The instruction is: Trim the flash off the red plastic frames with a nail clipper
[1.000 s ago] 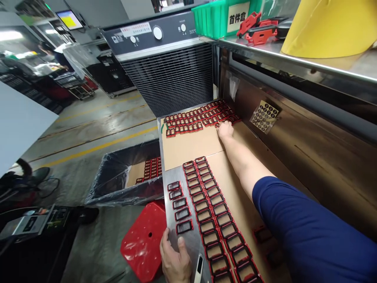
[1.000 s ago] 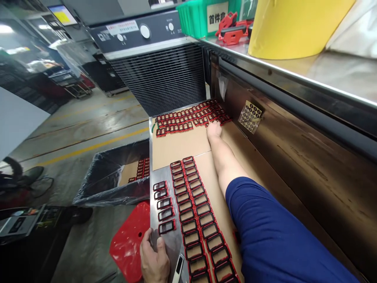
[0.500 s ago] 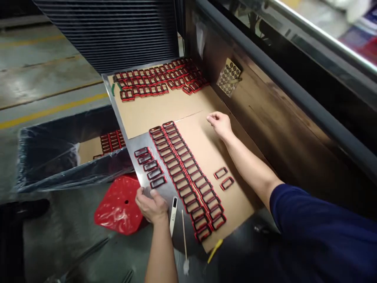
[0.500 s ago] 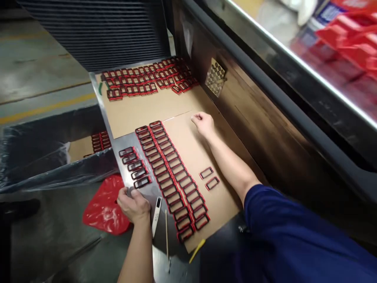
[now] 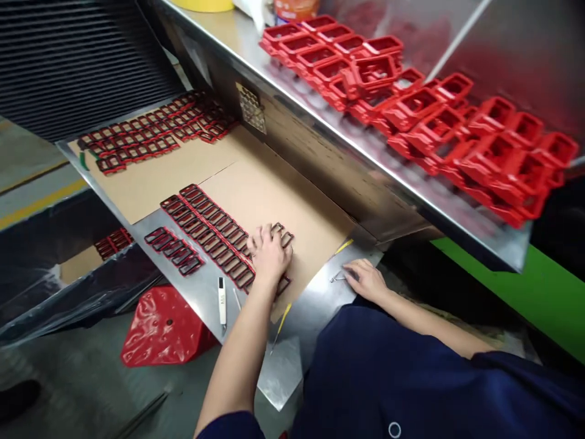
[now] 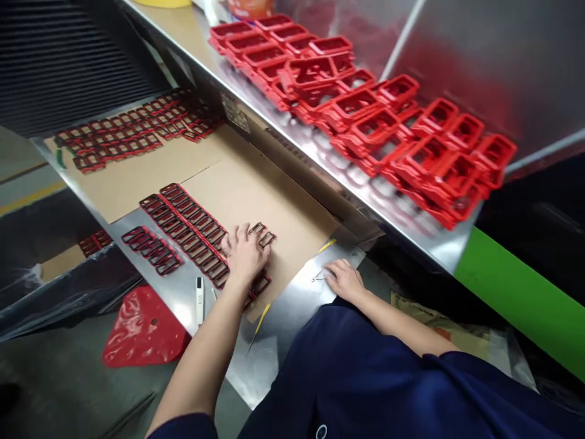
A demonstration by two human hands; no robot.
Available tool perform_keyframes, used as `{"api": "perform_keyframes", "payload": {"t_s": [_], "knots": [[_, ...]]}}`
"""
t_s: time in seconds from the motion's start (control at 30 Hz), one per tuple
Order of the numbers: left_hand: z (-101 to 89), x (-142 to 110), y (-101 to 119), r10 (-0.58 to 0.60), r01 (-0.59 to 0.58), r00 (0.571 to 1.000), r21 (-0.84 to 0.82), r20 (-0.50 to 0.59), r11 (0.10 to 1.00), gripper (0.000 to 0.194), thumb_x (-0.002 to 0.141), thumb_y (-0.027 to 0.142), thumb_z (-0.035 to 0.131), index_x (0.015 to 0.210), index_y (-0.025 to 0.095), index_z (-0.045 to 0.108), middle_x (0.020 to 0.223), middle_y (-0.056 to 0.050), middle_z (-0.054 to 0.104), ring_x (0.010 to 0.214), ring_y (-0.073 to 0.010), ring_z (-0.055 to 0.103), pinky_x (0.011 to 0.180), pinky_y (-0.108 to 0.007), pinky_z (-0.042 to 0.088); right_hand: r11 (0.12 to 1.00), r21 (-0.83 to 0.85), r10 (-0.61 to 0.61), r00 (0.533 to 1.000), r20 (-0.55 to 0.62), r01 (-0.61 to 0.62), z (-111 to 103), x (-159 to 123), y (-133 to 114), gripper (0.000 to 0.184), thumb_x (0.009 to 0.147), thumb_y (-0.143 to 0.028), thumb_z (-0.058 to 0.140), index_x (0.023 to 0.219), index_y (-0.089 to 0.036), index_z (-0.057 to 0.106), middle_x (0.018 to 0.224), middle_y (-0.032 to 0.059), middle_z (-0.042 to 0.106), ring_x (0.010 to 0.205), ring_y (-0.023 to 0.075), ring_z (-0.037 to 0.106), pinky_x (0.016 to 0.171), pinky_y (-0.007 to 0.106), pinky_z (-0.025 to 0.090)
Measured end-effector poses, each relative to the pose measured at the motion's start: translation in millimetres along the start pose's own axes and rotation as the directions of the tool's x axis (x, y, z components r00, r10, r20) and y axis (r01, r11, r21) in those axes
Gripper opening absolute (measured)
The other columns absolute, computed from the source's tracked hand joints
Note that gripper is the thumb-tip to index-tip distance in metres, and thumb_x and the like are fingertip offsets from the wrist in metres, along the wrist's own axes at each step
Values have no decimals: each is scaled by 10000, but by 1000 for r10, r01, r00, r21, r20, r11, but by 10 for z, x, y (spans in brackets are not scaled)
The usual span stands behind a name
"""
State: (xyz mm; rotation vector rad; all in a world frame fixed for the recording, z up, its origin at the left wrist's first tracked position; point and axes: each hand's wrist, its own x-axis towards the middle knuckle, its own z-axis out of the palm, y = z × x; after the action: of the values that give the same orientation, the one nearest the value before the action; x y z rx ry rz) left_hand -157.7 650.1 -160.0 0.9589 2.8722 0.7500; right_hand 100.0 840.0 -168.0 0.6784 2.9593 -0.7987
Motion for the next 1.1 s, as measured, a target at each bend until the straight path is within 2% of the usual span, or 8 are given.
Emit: {"api": "perform_keyframes", "payload": {"t_s": [0.1,0.23,0.47,0.67,0.77,0.83,0.97,1.1], "knots": [[162,17,440,-55,53,994,33,93,998,386,886,224,511,1212,73,652,1517,-252,454,1452,-404,305,1180,-589,171,999,-31,-8,997,77,11,57,34,145,485,873,-276,658,1351,-196,645,1362,136,565,1251,303,496,1057,449,460],[260,-2,571,-176,179,979,-19,101,984,387,935,131,374,1157,50,680,1361,-270,567,1401,-387,379,1154,-588,207,998,2,-57,984,168,57,110,89,183,369,877,-292,691,1238,-217,712,1356,122,566,1257,301,486,1070,460,437],[106,-137,793,-343,394,919,-376,196,839,279,904,402,649,993,139,674,1103,-126,682,1183,-304,587,1047,-519,430,971,232,-91,982,167,50,-1,183,144,243,833,-318,696,1002,-144,717,1112,142,668,1093,283,581,972,425,482],[-225,-1173,1107,-330,525,847,-754,416,395,761,824,741,602,1336,188,501,936,-70,681,725,-201,693,702,-393,595,833,548,-103,953,286,-75,-646,-71,-109,377,957,-502,450,1026,-152,572,984,128,687,833,197,648,672,302,552],[-340,-1646,1276,-222,533,828,-846,514,27,944,704,699,785,1446,250,411,982,-40,659,710,-187,702,700,-389,616,535,804,-240,866,439,-259,-1019,-207,-436,390,885,-530,635,982,-157,575,1038,125,680,892,188,647,655,256,554],[-371,-1811,1336,-175,522,827,-845,535,-118,956,640,594,892,1418,257,450,1013,-35,659,708,-173,699,717,-377,622,389,818,-266,799,539,-423,-1145,-217,-652,376,836,-482,725,948,-153,582,983,91,669,828,155,636,591,204,526],[-367,-1914,1358,-182,560,802,-822,569,-107,920,560,530,952,1324,246,525,1076,-39,669,733,-146,679,722,-322,605,349,736,-232,707,668,-581,-1132,-174,-862,364,803,-437,762,950,-149,596,807,23,624,706,124,611,492,161,471],[-374,-1941,1374,-188,598,784,-801,592,-27,950,580,550,927,1371,227,511,1051,-45,680,800,-164,680,780,-324,581,402,758,-262,728,633,-514,-1069,-170,-864,332,774,-382,807,919,-130,646,853,20,658,761,106,620,666,200,535]]}}
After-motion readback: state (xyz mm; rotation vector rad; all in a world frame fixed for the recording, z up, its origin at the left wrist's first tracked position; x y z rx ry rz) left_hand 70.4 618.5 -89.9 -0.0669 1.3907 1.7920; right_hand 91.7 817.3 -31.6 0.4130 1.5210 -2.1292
